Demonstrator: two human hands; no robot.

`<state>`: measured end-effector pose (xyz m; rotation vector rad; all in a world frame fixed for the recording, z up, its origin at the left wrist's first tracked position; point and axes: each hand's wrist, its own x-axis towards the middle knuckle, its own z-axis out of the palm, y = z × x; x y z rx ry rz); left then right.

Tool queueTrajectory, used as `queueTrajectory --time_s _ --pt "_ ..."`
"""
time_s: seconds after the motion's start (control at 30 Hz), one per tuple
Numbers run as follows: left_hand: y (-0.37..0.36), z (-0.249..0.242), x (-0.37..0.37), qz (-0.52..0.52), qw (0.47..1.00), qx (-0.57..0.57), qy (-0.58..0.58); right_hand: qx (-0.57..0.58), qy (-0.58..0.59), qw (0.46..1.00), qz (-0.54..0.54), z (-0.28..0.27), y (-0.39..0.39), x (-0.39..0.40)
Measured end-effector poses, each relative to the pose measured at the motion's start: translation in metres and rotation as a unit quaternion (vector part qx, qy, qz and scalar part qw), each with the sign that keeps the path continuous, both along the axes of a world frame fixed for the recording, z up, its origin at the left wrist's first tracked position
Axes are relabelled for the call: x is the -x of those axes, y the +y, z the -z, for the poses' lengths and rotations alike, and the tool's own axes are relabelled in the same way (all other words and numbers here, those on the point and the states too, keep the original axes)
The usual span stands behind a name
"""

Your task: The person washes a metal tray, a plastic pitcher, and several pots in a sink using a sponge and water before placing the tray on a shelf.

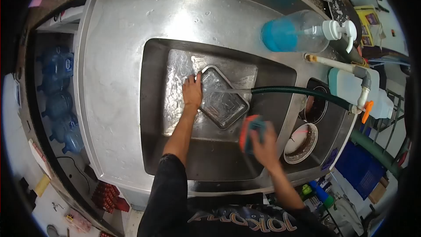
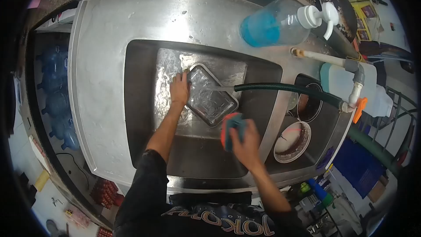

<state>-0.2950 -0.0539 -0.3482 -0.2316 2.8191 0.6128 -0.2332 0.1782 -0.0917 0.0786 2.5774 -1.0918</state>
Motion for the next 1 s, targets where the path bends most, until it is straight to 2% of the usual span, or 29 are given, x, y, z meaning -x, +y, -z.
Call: queueTrajectory --time_s 0.03,0.1,0.13,0.17,0.2,0.23,0.3,0.37,0.43,0.47,0.5,0.57,0.63,0.67,0.7,0.77,0.8,0.83,0.87,0.9,0.97,1.0 --pt "-0.006 0.014 0.006 0.043 0.996 0.000 -0.074 0.035 -0.071 0.996 0.029 0.057 -0.001 -0.021" --pt "-0.020 0.013 0.005 0.039 0.992 0.022 -0.121 -0.020 -0.108 0.993 0.042 0.143 -0.004 -0.052" --pt "-0.029 0.008 -0.002 0.072 0.993 0.046 -0.083 -0.018 -0.113 0.992 0.043 0.168 -0.004 -0.059" --pt "-0.036 0.003 -0.007 0.106 0.991 0.068 -0.043 -0.089 -0.122 0.988 0.025 0.191 -0.004 -0.061" --pt "-0.039 0.003 -0.012 0.114 0.989 0.084 0.046 -0.161 -0.133 0.978 0.007 0.201 -0.006 -0.058" --pt "-0.042 0.010 -0.016 0.117 0.989 0.080 0.042 -0.164 -0.138 0.977 0.010 0.209 -0.006 -0.057" --pt "-0.046 0.035 -0.027 -0.001 0.990 -0.132 -0.038 -0.189 -0.123 0.974 0.032 0.218 -0.009 -0.050" --pt "-0.055 0.046 -0.035 -0.016 0.990 -0.137 -0.029 -0.192 -0.127 0.973 0.003 0.220 -0.010 -0.049" --pt "-0.067 0.020 -0.029 -0.020 0.985 -0.167 -0.042 -0.187 -0.126 0.974 -0.025 0.224 -0.011 -0.043" --pt "-0.067 -0.011 -0.023 -0.072 0.973 -0.209 -0.065 -0.158 -0.091 0.983 -0.009 0.225 -0.012 -0.040" --pt "-0.066 -0.048 -0.018 -0.092 0.975 -0.198 -0.041 -0.126 -0.052 0.991 0.007 0.228 -0.016 -0.034" --pt "-0.065 -0.103 -0.022 -0.105 0.974 -0.164 -0.114 -0.099 -0.034 0.994 0.033 0.232 -0.028 -0.021" --pt "-0.063 -0.125 -0.036 -0.008 0.984 -0.153 0.086 -0.074 -0.018 0.995 0.067 0.241 -0.041 -0.017" --pt "-0.057 -0.139 -0.037 -0.051 0.971 -0.223 0.065 -0.064 0.031 0.994 0.082 0.251 -0.052 -0.013" --pt "-0.049 -0.139 -0.040 -0.143 0.936 -0.319 0.051 -0.055 0.081 0.990 0.098 0.256 -0.062 -0.009" --pt "-0.046 -0.137 -0.040 -0.116 0.950 -0.265 0.117 -0.060 0.058 0.989 0.125 0.257 -0.081 -0.017" --pt "-0.046 -0.144 -0.044 -0.103 0.952 -0.265 0.110 -0.069 0.032 0.987 0.141 0.254 -0.085 -0.025" --pt "-0.045 -0.152 -0.048 -0.135 0.945 -0.289 0.068 -0.069 0.030 0.985 0.154 0.248 -0.084 -0.034" --pt "-0.042 -0.157 -0.048 -0.166 0.935 -0.313 0.030 -0.052 -0.016 0.991 0.119 0.243 -0.081 -0.040" --pt "-0.039 -0.155 -0.048 -0.153 0.936 -0.315 0.029 -0.035 -0.062 0.994 0.085 0.242 -0.076 -0.042" --pt "-0.037 -0.159 -0.060 -0.094 0.958 -0.269 0.035 -0.035 -0.076 0.993 0.086 0.242 -0.067 -0.039" --pt "-0.033 -0.158 -0.062 -0.048 0.962 -0.258 0.068 -0.030 -0.033 0.992 0.115 0.249 -0.062 -0.021"
